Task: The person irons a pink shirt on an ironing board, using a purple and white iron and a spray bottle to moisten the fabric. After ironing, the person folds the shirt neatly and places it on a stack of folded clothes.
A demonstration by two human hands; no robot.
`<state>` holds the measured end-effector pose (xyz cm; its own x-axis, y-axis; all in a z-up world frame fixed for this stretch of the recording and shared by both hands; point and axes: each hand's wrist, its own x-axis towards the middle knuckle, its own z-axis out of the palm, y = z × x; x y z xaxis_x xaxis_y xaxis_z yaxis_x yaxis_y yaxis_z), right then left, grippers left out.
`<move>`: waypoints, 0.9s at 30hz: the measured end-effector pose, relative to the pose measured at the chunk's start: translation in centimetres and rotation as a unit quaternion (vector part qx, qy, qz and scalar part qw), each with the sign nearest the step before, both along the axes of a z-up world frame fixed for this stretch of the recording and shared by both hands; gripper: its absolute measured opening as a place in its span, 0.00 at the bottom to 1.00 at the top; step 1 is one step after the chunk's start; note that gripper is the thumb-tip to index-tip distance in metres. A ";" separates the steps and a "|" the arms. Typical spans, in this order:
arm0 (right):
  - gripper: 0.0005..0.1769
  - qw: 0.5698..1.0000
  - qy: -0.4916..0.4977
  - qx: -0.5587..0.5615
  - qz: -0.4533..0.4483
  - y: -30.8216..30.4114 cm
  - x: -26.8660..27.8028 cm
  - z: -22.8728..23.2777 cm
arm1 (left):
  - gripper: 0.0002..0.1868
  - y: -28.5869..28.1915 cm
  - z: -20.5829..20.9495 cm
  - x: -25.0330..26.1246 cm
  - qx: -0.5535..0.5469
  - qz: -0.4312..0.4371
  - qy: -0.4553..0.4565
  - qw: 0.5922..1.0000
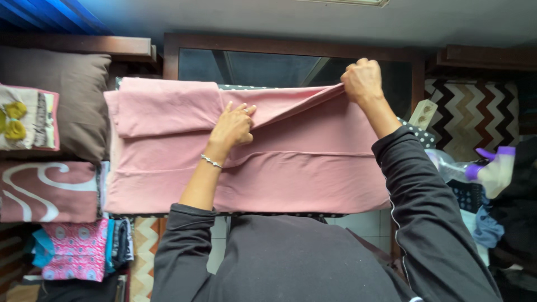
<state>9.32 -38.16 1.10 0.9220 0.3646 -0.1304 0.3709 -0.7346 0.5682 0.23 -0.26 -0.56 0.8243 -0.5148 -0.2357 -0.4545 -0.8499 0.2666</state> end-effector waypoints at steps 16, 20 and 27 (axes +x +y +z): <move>0.18 0.720 -0.180 0.660 -0.119 -11.4 -3.0 -7.2 | 0.18 1.2 -0.8 0.1 -0.133 0.078 0.020 0.988; 0.17 0.614 -0.200 0.759 -0.083 -11.3 -4.1 -5.6 | 0.15 1.4 0.1 0.0 -0.134 0.058 0.017 0.989; 0.16 0.806 -0.300 0.511 0.007 -9.9 -13.6 1.1 | 0.12 2.4 1.7 -1.4 -0.113 0.013 -0.031 0.993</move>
<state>-4.27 -48.01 2.21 0.7032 0.0099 0.7109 0.2663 -0.9308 -0.2504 -1.20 2.09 1.13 0.8475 -0.5269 -0.0647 -0.4549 -0.7836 0.4230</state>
